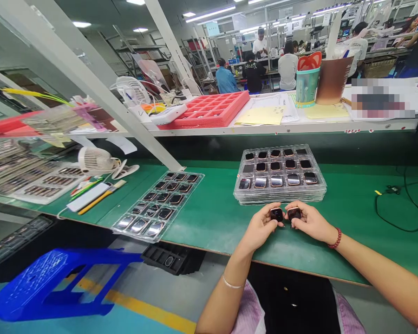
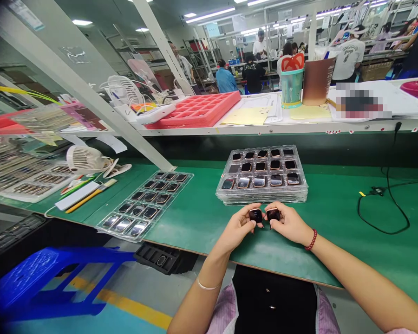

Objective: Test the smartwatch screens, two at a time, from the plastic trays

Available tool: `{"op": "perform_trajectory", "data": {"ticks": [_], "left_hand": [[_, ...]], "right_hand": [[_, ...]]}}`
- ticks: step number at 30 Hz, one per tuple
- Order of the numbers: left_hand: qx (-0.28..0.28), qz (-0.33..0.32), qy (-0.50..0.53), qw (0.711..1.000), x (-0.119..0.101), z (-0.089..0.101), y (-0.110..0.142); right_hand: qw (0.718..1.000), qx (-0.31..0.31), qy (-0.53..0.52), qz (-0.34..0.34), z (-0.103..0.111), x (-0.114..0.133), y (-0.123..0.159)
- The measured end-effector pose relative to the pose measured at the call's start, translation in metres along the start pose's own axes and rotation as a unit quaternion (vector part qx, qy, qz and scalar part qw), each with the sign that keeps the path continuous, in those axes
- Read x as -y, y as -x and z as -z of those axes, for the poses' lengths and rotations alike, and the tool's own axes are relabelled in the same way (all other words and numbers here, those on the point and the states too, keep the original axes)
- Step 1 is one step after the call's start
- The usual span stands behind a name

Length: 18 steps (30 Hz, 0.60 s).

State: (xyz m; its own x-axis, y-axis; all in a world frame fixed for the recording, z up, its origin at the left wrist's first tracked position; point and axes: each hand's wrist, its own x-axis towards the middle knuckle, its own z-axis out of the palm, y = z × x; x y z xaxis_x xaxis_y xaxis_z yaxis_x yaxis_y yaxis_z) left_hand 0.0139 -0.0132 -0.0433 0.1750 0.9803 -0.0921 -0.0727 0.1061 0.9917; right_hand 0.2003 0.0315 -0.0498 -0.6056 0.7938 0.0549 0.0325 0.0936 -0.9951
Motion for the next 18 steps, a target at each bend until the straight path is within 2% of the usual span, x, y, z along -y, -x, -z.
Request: {"op": "perform_trajectory", "data": {"ticks": [8,18], "left_hand": [[0.005,-0.015,-0.012,1.0,0.0069,0.0028,-0.0018],[-0.004,-0.023,0.002,1.0,-0.0002,-0.0012,-0.0009]], "right_hand": [[1.0,0.002,0.013,0.001,0.0003,-0.0024,0.0],[0.999,0.008,0.042,0.017,-0.0001,-0.0036,0.0]]}}
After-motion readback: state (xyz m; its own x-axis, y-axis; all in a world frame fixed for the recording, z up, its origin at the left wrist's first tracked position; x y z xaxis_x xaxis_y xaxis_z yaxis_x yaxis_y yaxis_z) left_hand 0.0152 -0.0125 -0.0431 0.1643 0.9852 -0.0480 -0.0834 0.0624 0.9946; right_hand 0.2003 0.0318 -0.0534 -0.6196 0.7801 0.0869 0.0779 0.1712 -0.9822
